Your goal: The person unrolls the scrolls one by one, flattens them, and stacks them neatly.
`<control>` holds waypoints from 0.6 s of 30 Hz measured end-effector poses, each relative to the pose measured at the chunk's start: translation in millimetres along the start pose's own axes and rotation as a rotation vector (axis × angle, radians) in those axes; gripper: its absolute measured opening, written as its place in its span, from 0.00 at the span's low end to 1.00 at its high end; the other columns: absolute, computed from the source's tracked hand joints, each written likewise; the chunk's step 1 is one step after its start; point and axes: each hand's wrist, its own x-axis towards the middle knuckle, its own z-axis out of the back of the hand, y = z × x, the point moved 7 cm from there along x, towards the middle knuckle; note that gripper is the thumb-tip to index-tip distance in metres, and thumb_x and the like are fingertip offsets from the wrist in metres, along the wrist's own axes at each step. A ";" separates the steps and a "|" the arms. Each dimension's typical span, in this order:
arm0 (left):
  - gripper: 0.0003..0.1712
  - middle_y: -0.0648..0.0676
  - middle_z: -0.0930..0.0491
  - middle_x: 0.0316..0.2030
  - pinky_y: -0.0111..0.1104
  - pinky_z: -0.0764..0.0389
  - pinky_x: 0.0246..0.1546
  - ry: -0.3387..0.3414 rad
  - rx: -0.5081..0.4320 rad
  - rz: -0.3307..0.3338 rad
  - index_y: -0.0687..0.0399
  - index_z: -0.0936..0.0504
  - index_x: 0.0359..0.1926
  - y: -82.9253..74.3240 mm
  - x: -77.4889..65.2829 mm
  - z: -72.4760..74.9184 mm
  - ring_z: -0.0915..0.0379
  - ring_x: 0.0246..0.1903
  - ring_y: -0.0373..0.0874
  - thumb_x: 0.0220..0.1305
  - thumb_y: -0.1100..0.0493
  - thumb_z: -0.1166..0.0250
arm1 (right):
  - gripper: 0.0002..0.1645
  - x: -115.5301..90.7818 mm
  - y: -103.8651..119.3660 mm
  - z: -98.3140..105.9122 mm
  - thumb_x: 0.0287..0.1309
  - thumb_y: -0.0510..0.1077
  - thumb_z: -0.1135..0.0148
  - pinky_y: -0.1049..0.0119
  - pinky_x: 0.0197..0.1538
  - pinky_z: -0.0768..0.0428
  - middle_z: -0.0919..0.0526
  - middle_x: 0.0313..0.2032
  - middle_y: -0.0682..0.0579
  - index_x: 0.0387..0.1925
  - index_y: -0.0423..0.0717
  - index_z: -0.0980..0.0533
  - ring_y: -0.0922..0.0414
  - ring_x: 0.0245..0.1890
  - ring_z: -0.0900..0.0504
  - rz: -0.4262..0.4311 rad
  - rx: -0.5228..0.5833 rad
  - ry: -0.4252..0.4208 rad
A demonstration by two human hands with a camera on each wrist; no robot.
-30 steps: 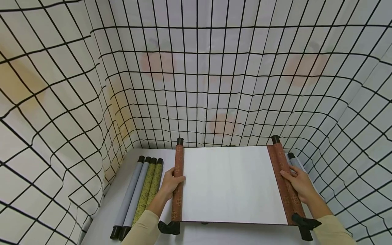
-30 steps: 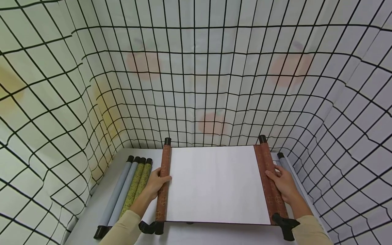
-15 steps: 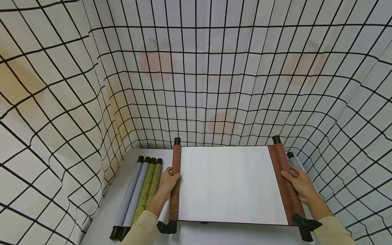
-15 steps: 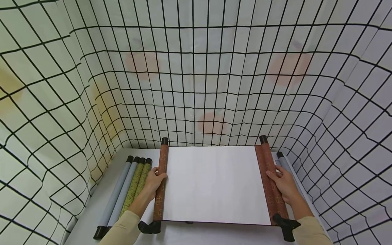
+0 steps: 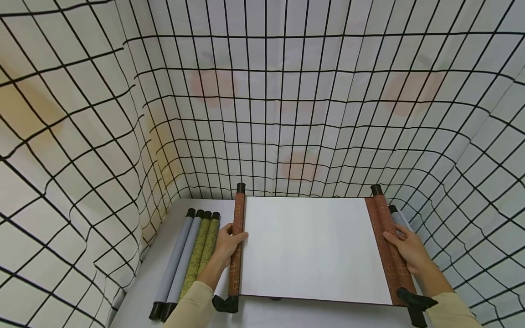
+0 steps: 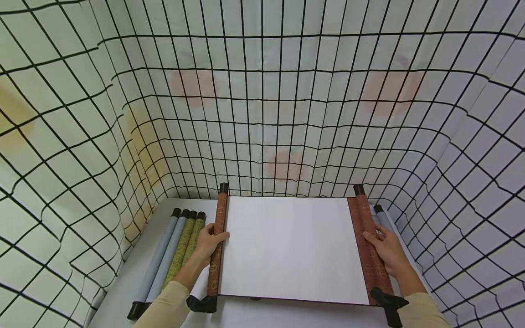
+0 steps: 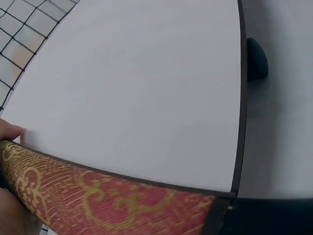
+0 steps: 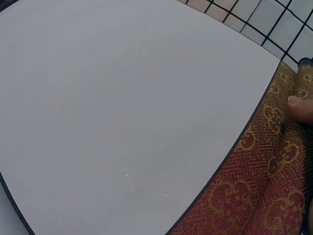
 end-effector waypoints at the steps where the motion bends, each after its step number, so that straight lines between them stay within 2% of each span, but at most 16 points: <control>1: 0.23 0.60 0.24 0.46 0.40 0.23 0.39 -0.006 0.003 -0.003 0.64 0.21 0.57 0.4 0.2 -0.2 0.27 0.40 0.51 0.64 0.60 0.27 | 0.56 -1.0 0.0 1.2 0.76 0.59 0.44 0.54 0.42 0.14 0.49 0.72 0.21 0.80 0.31 0.63 0.63 0.40 0.18 0.001 0.003 0.002; 5: 0.23 0.61 0.23 0.46 0.42 0.22 0.41 -0.024 0.008 -0.010 0.65 0.21 0.58 1.5 0.8 1.3 0.26 0.41 0.53 0.65 0.61 0.29 | 0.56 -2.0 1.1 2.5 0.76 0.59 0.43 0.54 0.43 0.14 0.48 0.73 0.22 0.80 0.32 0.63 0.63 0.40 0.17 0.008 0.018 0.007; 9: 0.28 0.62 0.23 0.49 0.42 0.22 0.43 -0.031 0.021 -0.005 0.66 0.23 0.62 1.6 0.6 4.1 0.27 0.43 0.53 0.65 0.60 0.29 | 0.56 -2.5 2.3 3.3 0.76 0.59 0.43 0.53 0.43 0.14 0.51 0.74 0.21 0.80 0.32 0.64 0.64 0.40 0.17 0.003 0.024 0.008; 14: 0.31 0.62 0.22 0.46 0.39 0.23 0.39 -0.029 -0.006 0.012 0.67 0.26 0.65 3.2 2.4 6.0 0.26 0.40 0.51 0.64 0.59 0.28 | 0.57 -4.5 3.8 6.5 0.76 0.59 0.44 0.54 0.44 0.14 0.54 0.75 0.22 0.80 0.33 0.66 0.65 0.40 0.19 -0.014 0.012 0.007; 18: 0.31 0.62 0.22 0.47 0.39 0.22 0.39 -0.012 -0.028 0.031 0.65 0.28 0.66 6.1 3.0 7.1 0.24 0.41 0.51 0.66 0.59 0.30 | 0.57 -6.4 3.3 8.9 0.76 0.60 0.44 0.54 0.43 0.15 0.50 0.74 0.23 0.81 0.34 0.64 0.64 0.40 0.18 -0.020 0.003 -0.010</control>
